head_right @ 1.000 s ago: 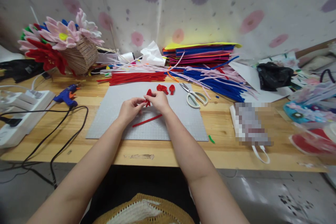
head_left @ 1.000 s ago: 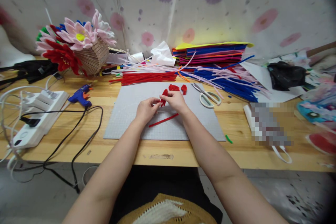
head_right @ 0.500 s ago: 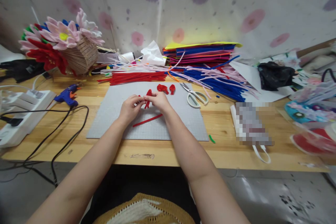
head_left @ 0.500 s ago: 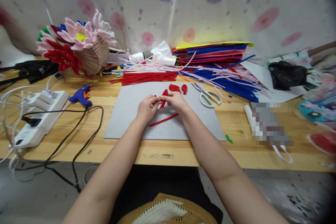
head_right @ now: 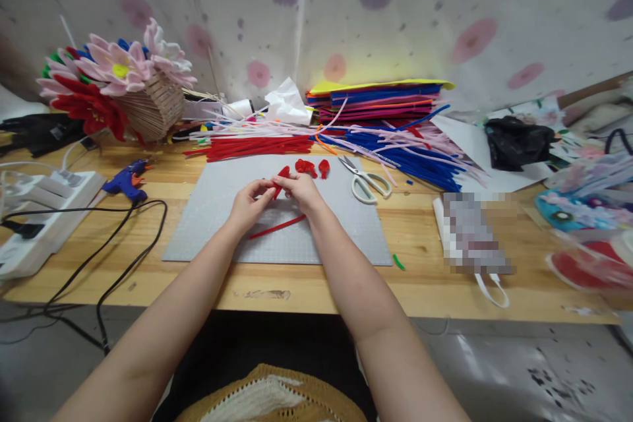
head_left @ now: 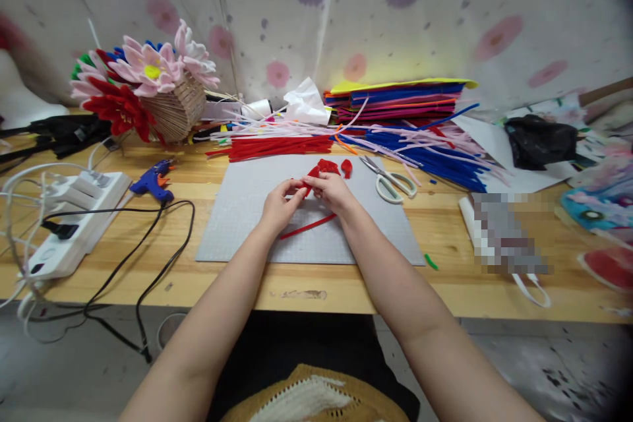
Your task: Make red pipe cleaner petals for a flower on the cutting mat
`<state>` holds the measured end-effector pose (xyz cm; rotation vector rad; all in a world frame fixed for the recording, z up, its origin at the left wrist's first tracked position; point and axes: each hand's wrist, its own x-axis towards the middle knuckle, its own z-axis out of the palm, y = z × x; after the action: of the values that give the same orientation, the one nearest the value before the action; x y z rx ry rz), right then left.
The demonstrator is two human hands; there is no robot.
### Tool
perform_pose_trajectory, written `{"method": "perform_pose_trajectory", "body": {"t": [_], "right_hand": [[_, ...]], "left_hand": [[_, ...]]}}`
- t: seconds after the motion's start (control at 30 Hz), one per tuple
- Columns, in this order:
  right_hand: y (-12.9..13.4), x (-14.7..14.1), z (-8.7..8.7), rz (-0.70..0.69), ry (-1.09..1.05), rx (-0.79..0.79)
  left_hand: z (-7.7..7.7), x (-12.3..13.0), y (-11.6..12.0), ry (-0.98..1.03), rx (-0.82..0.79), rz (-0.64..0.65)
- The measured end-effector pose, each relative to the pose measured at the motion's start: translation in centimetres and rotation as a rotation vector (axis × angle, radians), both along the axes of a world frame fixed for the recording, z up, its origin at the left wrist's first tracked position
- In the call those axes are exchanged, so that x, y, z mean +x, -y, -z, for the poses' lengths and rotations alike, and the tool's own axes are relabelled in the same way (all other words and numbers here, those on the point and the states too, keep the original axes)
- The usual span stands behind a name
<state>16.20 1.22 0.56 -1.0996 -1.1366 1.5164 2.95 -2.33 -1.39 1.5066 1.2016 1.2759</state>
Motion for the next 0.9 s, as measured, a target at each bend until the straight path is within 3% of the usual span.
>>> {"method": "perform_pose_trajectory", "body": {"t": [0.1, 0.2, 0.5, 0.77, 0.9], "right_hand": [[0.0, 0.2, 0.0, 0.004, 0.028, 0.014], [0.1, 0.4, -0.2, -0.081, 0.101, 0.066], [0.2, 1.2, -0.8, -0.153, 0.226, 0.186], [0.4, 0.1, -0.2, -0.169, 0.092, 0.201], [0.6, -0.1, -0.3, -0.224, 0.069, 0.218]], "left_hand": [[-0.1, 0.3, 0.1, 0.107, -0.11, 0.02], [-0.6, 0.2, 0.3, 0.13, -0.203, 0.051], [-1.5, 0.6, 0.7, 0.319, -0.35, 0.15], [-1.3, 0.8, 0.7, 0.37, -0.418, 0.083], [-1.4, 0.7, 0.8, 0.391, -0.425, 0.122]]}}
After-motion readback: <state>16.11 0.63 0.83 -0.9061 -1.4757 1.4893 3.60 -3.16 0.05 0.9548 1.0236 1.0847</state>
